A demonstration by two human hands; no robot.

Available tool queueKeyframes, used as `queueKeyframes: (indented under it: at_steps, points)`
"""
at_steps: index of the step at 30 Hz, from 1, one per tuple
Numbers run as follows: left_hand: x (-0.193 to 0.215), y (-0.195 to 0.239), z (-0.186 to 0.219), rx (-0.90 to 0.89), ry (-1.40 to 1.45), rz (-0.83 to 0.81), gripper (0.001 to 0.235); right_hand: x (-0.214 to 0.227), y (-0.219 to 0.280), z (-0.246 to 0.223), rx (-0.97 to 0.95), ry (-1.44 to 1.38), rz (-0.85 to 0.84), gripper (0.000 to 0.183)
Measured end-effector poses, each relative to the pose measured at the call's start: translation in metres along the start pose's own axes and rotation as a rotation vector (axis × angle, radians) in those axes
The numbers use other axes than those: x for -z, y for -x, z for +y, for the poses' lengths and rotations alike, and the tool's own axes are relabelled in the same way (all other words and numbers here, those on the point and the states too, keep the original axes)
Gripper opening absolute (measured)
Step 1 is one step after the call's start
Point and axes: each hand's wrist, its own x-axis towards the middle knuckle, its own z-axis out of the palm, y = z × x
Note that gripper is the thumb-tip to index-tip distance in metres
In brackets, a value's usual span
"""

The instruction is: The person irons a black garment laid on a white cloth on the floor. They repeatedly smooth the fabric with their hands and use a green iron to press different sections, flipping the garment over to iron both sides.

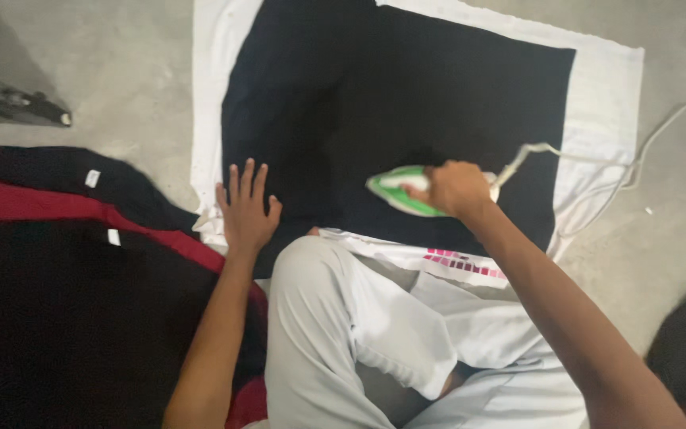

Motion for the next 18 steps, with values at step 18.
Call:
queueKeyframes:
  at_steps: [18]
  points:
    - [0.017, 0.021, -0.049, -0.038, 0.016, -0.166, 0.065, 0.005, -0.063, -0.129, 0.044, -0.107, 0.137, 0.083]
